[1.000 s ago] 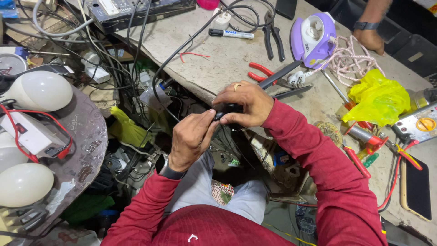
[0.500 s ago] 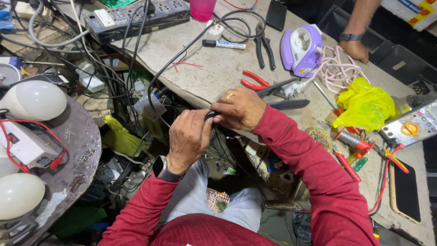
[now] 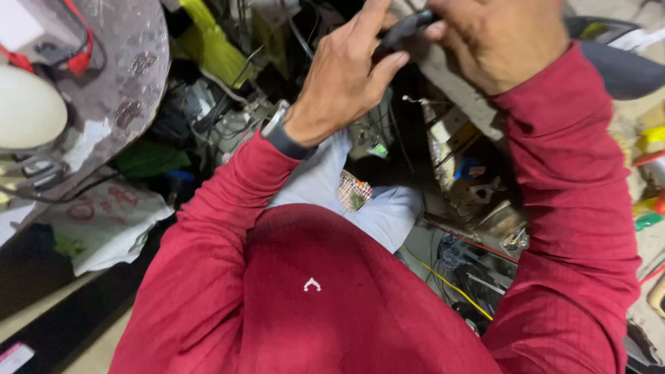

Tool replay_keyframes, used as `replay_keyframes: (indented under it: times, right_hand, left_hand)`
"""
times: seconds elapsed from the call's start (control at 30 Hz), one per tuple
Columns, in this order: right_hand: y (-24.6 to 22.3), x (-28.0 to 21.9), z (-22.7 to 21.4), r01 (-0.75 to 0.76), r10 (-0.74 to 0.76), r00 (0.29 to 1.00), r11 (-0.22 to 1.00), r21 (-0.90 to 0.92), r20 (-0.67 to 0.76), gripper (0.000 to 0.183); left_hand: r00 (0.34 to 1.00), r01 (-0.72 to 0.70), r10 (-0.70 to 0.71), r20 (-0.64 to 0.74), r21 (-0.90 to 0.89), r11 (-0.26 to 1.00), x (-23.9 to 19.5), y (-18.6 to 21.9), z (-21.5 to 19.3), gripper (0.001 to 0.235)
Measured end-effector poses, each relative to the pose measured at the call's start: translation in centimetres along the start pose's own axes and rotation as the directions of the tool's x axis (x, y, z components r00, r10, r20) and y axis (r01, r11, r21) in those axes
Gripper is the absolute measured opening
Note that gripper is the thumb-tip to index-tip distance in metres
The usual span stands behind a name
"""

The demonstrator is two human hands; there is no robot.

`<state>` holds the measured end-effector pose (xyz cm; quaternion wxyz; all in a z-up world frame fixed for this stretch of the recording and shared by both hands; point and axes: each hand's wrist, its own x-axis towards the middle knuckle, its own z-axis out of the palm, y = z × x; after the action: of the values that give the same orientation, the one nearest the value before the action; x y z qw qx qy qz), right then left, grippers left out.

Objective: The person sits on the floor and repairs a black power cable by stripping the outer sheath, twisting the internal wires, and wrapping the connection with black electrical tape. The person repeatedly adjusts and re-wraps the taped section to secure the joint.

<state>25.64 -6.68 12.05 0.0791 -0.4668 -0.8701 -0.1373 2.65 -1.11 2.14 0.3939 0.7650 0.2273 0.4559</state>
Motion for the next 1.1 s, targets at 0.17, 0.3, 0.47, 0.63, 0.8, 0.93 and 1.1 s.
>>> replay_keyframes:
  times: [0.17, 0.3, 0.47, 0.63, 0.8, 0.93, 1.1]
  right_hand:
    - [-0.1, -0.7, 0.5, -0.051, 0.059, 0.998, 0.978, -0.200, 0.034, 0.012]
    - [0.2, -0.9, 0.9, -0.072, 0.067, 0.996, 0.994, -0.087, -0.056, 0.007]
    - [0.5, -0.5, 0.3, -0.014, 0.023, 0.993, 0.996, 0.083, -0.114, 0.014]
    - [-0.9, 1.5, -1.3, 0.042, -0.017, 0.992, 0.978, 0.204, -0.126, 0.019]
    - [-2.0, 2.9, -1.0, 0.047, -0.014, 0.981, 0.985, 0.166, -0.196, 0.022]
    - [-1.9, 2.2, 0.0, -0.003, 0.038, 0.986, 0.979, 0.204, -0.163, 0.024]
    - [-2.1, 2.5, -0.5, -0.019, 0.063, 0.981, 0.972, 0.235, -0.183, 0.022]
  left_hand:
    - [0.998, -0.050, 0.056, -0.039, 0.136, 0.989, 0.5, -0.3, 0.4, 0.029]
    - [0.992, -0.100, 0.120, -0.050, 0.294, 0.951, 0.7, -0.2, 0.7, 0.028]
    - [0.962, -0.209, 0.252, -0.108, 0.311, 0.927, 0.6, 0.8, 1.0, 0.033]
    - [0.969, -0.166, 0.234, -0.075, 0.503, 0.848, -0.6, 3.4, -0.1, 0.033]
    - [0.976, -0.116, 0.202, -0.085, 0.582, 0.805, 0.3, 5.2, -0.4, 0.026]
    - [0.977, -0.101, 0.191, -0.092, 0.589, 0.802, 0.0, 4.6, 0.3, 0.016]
    - [0.978, -0.074, 0.162, -0.134, 0.506, 0.859, 0.5, 5.6, 0.3, 0.014]
